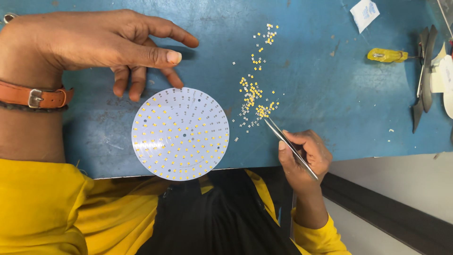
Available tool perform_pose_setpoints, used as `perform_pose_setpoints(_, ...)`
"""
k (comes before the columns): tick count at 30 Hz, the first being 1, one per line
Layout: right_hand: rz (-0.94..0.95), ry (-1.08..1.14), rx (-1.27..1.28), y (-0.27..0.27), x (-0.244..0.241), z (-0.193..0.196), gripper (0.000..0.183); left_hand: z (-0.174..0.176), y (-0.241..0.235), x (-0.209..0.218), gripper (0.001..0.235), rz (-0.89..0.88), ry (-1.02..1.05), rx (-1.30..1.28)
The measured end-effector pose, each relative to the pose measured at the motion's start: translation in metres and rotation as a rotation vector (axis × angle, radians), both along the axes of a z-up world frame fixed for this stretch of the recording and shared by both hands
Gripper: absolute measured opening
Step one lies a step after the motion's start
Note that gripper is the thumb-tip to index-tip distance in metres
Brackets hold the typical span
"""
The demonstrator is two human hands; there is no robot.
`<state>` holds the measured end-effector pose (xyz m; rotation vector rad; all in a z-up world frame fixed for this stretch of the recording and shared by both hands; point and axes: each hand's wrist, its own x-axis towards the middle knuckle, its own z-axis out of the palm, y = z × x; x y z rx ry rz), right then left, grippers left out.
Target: The person uses tweezers to pick up small yellow LED components from a blue workbench and places them into designated spots on a circular LED board. The person repeats this process, filling the board with LEDs one by one.
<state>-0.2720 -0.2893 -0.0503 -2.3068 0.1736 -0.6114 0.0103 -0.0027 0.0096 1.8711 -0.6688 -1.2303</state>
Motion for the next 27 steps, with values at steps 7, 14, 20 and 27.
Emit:
perform_pose_setpoints(7,0.038,0.006,-0.040,-0.0024,0.0002,0.0010,0.018,-0.0042,0.0004,0.0022,0.076,-0.025,0.036,-0.037)
perform_pose_setpoints(14,0.077,-0.024,-0.057,-0.0049,-0.0004,-0.0017,0.017,-0.0069,0.0028,0.0031,0.073,-0.026,0.023,-0.050)
perform_pose_setpoints(20,0.008,-0.025,0.051,-0.0077,-0.0027,-0.0045,0.015,-0.0086,0.0031,0.0040,0.072,-0.042,0.021,-0.066)
perform_pose_setpoints(27,0.048,-0.026,-0.061,-0.0055,-0.0027,-0.0035,0.016,-0.0023,-0.0002,0.0007,0.074,-0.037,-0.015,-0.031)
